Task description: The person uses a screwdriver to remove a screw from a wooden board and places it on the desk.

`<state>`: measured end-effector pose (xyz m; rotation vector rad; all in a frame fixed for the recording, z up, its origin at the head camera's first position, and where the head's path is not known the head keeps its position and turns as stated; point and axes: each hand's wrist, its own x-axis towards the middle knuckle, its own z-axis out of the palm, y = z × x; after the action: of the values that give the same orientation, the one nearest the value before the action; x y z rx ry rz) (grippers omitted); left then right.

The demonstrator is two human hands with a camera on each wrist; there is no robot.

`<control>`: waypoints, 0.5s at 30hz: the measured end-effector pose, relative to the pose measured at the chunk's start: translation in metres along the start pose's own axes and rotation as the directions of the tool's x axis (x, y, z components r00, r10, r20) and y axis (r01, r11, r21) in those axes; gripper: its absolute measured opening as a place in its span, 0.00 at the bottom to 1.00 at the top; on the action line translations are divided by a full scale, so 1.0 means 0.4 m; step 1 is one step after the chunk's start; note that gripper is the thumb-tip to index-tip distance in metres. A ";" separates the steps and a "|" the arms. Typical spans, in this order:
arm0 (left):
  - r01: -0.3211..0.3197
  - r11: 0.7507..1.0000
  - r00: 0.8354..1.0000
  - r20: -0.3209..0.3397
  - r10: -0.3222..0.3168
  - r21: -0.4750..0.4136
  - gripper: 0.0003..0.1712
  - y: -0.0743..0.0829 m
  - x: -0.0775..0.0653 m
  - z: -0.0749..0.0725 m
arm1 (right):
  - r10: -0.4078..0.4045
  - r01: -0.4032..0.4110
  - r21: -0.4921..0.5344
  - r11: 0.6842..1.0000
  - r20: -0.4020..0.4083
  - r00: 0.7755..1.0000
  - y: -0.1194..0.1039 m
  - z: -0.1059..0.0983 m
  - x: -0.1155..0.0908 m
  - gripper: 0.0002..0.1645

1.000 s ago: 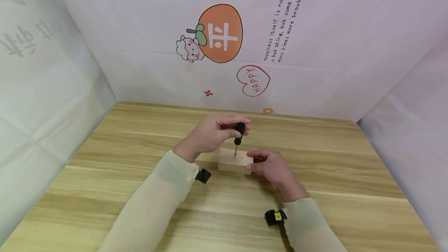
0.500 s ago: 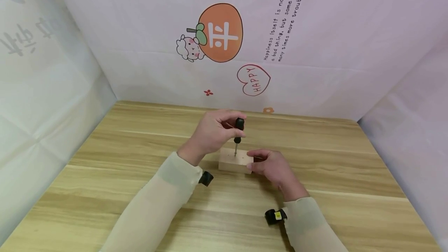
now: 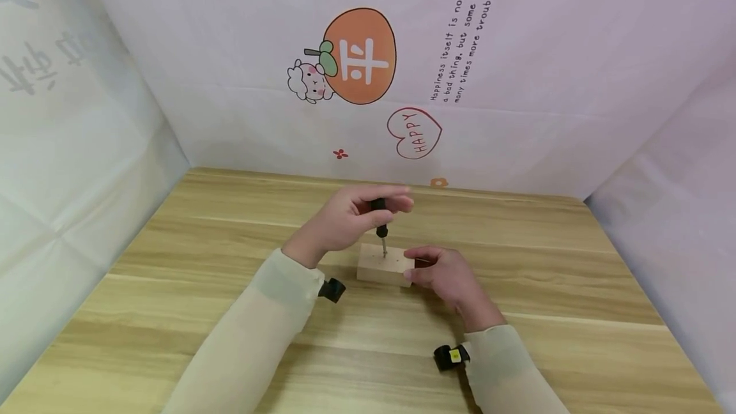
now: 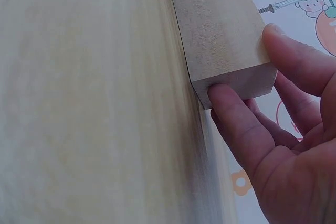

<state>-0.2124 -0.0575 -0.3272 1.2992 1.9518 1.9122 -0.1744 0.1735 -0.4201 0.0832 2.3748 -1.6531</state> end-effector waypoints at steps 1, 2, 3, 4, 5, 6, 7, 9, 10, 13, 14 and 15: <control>-0.005 1.000 0.999 0.041 0.006 -0.022 0.23 0.002 -0.002 -0.005 | 0.000 0.000 0.003 1.000 0.001 1.000 0.000 0.001 0.000 0.20; -0.006 0.999 0.997 0.080 0.010 -0.050 0.25 0.003 -0.002 -0.010 | 0.001 -0.001 0.007 1.000 0.002 1.000 0.001 0.002 0.000 0.20; -0.005 0.997 0.993 0.118 0.013 -0.073 0.26 0.003 -0.002 -0.014 | 0.001 -0.001 0.010 1.000 0.002 1.000 0.000 0.002 0.000 0.20; -0.006 0.995 0.988 0.152 0.020 -0.095 0.28 0.005 -0.001 -0.017 | 0.001 -0.001 0.012 1.000 0.001 1.000 0.000 0.003 0.000 0.20; -0.007 0.994 0.984 0.177 0.025 -0.105 0.28 0.004 0.000 -0.019 | 0.002 -0.002 0.013 1.000 0.001 1.000 -0.001 0.003 0.000 0.20; -0.004 0.995 0.981 0.193 0.024 -0.104 0.29 0.005 0.000 -0.021 | 0.003 -0.003 0.015 1.000 0.000 1.000 -0.001 0.004 -0.001 0.20; 0.001 0.996 0.979 0.201 0.017 -0.091 0.28 0.006 0.000 -0.021 | 0.003 -0.003 0.016 1.000 0.000 1.000 -0.001 0.003 -0.001 0.20; 0.016 0.998 0.981 0.194 -0.003 -0.066 0.25 0.008 0.001 -0.021 | 0.003 -0.003 0.015 1.000 -0.002 1.000 -0.002 0.003 -0.001 0.20; 0.029 0.998 0.984 0.180 -0.018 -0.055 0.23 0.009 0.001 -0.019 | 0.004 -0.004 0.015 1.000 -0.002 1.000 -0.003 0.003 -0.001 0.20; 0.074 0.997 0.992 0.101 -0.072 -0.019 0.18 0.013 0.001 -0.011 | 0.008 -0.008 0.017 1.000 -0.004 1.000 -0.002 0.003 -0.001 0.20; 0.090 0.996 0.994 0.066 -0.088 -0.015 0.17 0.013 0.001 -0.008 | 0.009 -0.009 0.019 1.000 -0.003 1.000 -0.003 0.003 -0.001 0.20; 0.103 0.995 0.994 0.028 -0.103 -0.011 0.17 0.014 0.002 -0.003 | 0.010 -0.010 0.020 1.000 -0.002 1.000 -0.003 0.003 -0.002 0.20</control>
<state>-0.2109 -0.0589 -0.3217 1.1899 1.9501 1.8462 -0.1737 0.1720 -0.4193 0.1004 2.3556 -1.6732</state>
